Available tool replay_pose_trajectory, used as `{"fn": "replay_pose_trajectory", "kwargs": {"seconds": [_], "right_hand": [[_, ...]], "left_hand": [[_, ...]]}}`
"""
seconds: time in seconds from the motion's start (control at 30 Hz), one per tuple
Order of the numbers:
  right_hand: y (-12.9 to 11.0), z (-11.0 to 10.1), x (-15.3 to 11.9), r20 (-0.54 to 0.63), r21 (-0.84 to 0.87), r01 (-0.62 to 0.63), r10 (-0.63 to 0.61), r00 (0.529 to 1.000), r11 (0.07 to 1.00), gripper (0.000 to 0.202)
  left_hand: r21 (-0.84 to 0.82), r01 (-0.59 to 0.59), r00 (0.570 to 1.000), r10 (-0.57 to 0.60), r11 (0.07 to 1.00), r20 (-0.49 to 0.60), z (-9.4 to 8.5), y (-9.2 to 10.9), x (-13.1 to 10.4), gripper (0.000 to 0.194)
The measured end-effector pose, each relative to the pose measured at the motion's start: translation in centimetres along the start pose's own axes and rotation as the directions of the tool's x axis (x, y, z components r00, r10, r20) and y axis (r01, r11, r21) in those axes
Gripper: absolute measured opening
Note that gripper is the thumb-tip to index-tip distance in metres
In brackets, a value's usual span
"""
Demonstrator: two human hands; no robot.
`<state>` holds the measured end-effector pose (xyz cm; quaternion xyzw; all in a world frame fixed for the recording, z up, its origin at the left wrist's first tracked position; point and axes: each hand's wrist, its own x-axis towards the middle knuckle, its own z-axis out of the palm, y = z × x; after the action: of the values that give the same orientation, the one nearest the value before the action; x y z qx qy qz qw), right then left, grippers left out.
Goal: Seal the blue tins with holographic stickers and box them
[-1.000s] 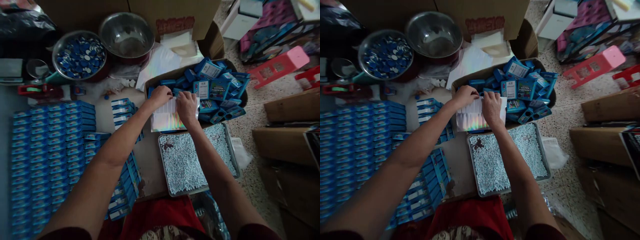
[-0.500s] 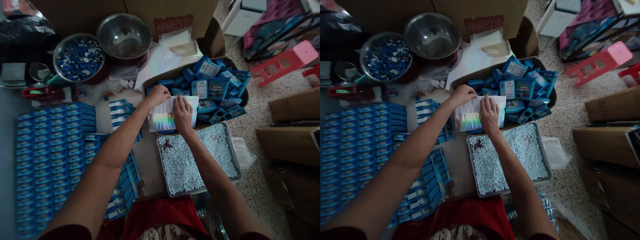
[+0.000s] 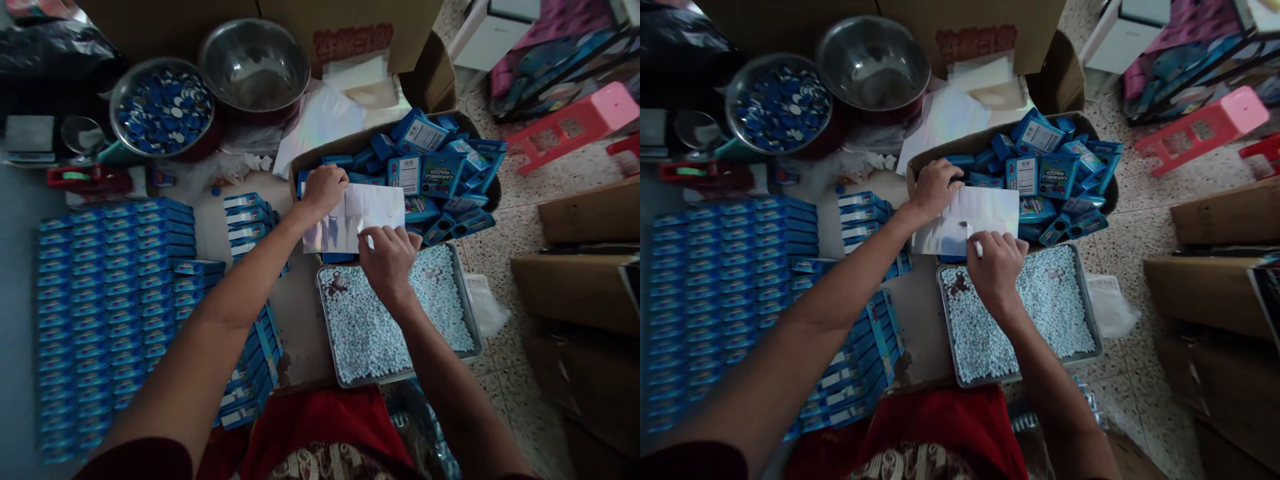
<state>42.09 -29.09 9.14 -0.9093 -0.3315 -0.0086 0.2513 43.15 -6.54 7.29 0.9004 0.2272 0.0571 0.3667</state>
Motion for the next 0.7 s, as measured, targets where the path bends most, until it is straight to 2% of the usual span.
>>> {"fn": "replay_pose_trajectory", "kwargs": {"seconds": [0.07,0.1,0.17,0.23,0.3,0.37,0.43,0.57,0.7], "right_hand": [[-1.2,-2.0,-1.3,0.087,0.281,-0.163,0.144,0.986,0.946,0.019],[-1.8,-2.9,-1.8,0.17,0.434,-0.261,0.206,0.964,0.862,0.02],[-3.0,-4.1,-2.3,0.352,0.654,-0.434,0.257,0.9,0.62,0.025],[-4.2,-4.5,-2.3,0.473,0.73,-0.533,0.248,0.846,0.428,0.029],[-5.1,-4.3,-2.2,0.527,0.74,-0.575,0.231,0.818,0.349,0.029],[-5.9,-3.6,-2.0,0.553,0.732,-0.594,0.217,0.804,0.333,0.028],[-6.6,-2.9,-2.1,0.581,0.716,-0.609,0.194,0.791,0.341,0.028],[-8.5,-1.3,-3.2,0.626,0.657,-0.643,0.192,0.756,0.394,0.031],[-11.7,1.7,-5.4,0.622,0.605,-0.629,0.203,0.756,0.488,0.032]], "left_hand": [[-0.015,-0.017,0.996,0.016,1.0,-0.09,-1.4,0.9,-1.9,0.026],[-0.045,0.0,0.992,-0.006,0.999,-0.124,-2.3,1.3,-3.2,0.027],[-0.206,0.082,0.988,-0.107,0.975,-0.111,-4.1,1.9,-6.3,0.026],[-0.437,0.213,0.973,-0.232,0.874,0.012,-5.5,1.8,-9.7,0.036],[-0.635,0.341,0.938,-0.293,0.694,0.183,-6.2,0.9,-12.8,0.05],[-0.744,0.419,0.906,-0.294,0.52,0.304,-6.3,-0.3,-15.3,0.054],[-0.784,0.449,0.887,-0.315,0.428,0.336,-6.1,-1.4,-17.3,0.044],[-0.771,0.495,0.827,-0.49,0.401,0.276,-6.9,-2.4,-21.2,0.017],[-0.743,0.546,0.741,-0.636,0.386,0.214,-8.7,-3.8,-25.8,0.021]]}}
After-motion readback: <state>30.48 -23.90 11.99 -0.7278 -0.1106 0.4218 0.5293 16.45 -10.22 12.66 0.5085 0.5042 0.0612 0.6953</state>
